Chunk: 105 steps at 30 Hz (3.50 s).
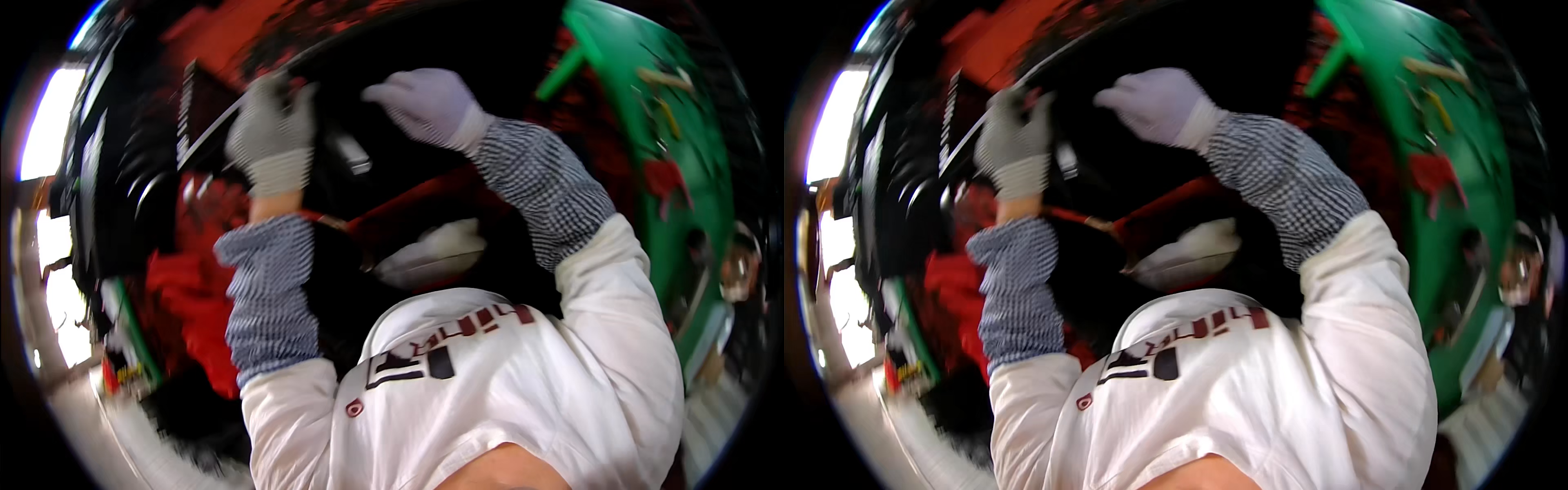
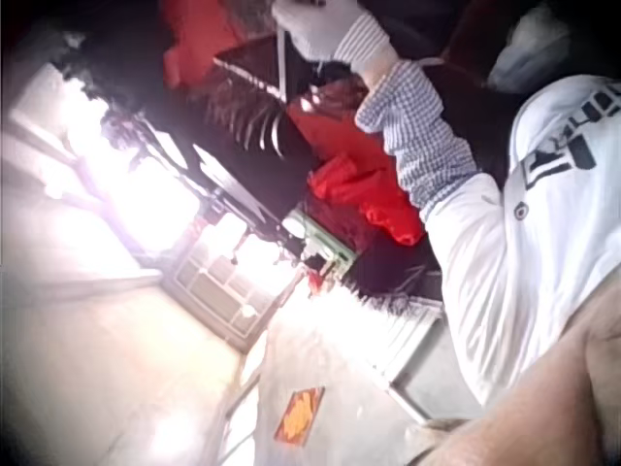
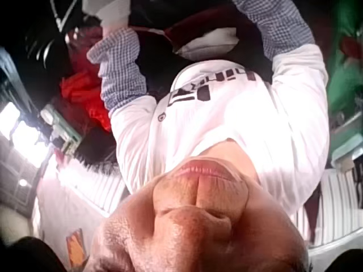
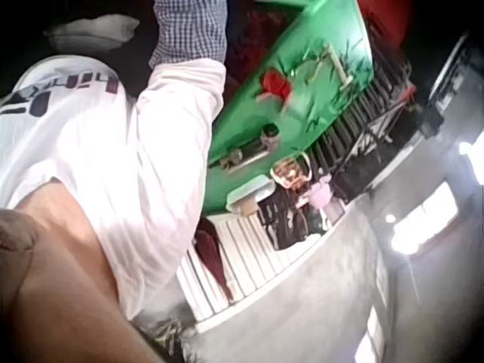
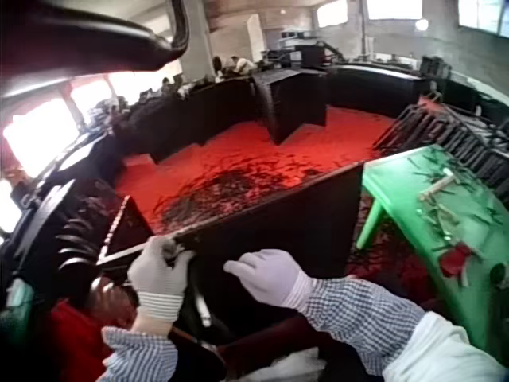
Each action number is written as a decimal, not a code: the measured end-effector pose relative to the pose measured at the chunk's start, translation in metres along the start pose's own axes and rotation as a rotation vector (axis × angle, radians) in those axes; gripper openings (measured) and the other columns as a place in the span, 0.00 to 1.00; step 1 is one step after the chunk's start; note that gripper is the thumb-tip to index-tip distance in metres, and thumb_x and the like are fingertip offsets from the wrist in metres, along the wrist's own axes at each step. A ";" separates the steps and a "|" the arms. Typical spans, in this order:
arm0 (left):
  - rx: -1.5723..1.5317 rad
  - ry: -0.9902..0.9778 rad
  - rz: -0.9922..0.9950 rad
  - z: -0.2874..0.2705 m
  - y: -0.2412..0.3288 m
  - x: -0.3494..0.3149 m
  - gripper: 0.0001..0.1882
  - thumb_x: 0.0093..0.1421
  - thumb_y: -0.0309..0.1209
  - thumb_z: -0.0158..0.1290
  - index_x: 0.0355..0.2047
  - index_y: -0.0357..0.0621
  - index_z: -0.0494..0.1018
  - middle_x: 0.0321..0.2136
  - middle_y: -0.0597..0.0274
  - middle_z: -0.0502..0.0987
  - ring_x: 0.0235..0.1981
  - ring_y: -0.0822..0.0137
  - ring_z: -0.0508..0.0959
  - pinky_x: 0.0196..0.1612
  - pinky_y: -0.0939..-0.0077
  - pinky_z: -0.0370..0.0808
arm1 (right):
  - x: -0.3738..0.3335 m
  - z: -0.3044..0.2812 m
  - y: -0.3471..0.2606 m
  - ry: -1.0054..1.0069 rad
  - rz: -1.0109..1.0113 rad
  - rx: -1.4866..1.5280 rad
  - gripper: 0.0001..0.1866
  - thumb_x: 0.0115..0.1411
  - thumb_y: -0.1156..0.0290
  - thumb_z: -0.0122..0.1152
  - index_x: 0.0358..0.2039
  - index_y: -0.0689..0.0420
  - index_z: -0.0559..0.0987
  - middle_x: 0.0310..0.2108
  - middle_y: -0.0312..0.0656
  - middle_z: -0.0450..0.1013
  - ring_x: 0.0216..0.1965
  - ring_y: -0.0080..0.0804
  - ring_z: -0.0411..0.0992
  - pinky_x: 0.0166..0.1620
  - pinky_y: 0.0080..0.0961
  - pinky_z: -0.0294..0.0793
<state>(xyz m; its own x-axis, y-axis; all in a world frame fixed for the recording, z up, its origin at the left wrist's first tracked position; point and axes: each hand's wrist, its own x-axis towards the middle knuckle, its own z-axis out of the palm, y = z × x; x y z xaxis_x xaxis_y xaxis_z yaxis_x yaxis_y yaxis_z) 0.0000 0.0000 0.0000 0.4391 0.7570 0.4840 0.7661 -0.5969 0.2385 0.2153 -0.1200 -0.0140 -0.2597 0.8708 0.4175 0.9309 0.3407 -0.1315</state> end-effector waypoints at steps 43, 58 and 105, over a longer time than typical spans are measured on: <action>0.012 0.037 0.037 0.010 -0.011 0.060 0.24 0.62 0.50 0.55 0.56 0.58 0.72 0.33 0.64 0.81 0.31 0.63 0.81 0.31 0.67 0.76 | -0.316 -0.189 0.097 -0.136 1.567 -0.715 0.17 0.59 0.55 0.59 0.45 0.47 0.79 0.45 0.47 0.74 0.46 0.48 0.73 0.48 0.43 0.74; -0.133 0.197 0.209 0.005 -0.023 0.058 0.26 0.55 0.35 0.62 0.55 0.50 0.72 0.29 0.64 0.80 0.25 0.63 0.78 0.32 0.69 0.75 | -0.270 -0.239 0.095 -0.627 1.806 -0.496 0.20 0.58 0.61 0.60 0.49 0.53 0.80 0.51 0.49 0.75 0.51 0.45 0.75 0.51 0.37 0.76; 0.010 0.033 0.053 0.010 -0.019 0.097 0.23 0.63 0.46 0.53 0.57 0.58 0.69 0.38 0.61 0.81 0.37 0.58 0.82 0.35 0.60 0.80 | 0.091 -0.009 -0.038 0.060 0.750 0.092 0.13 0.66 0.62 0.57 0.47 0.53 0.77 0.23 0.43 0.76 0.23 0.33 0.75 0.30 0.29 0.76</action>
<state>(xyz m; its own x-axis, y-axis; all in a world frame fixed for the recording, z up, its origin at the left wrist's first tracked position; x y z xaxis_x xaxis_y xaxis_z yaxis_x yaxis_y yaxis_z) 0.0322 0.0873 0.0338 0.4633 0.7152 0.5233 0.7469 -0.6330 0.2039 0.1587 -0.0565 0.0371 0.4514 0.8609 0.2347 0.8270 -0.3048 -0.4725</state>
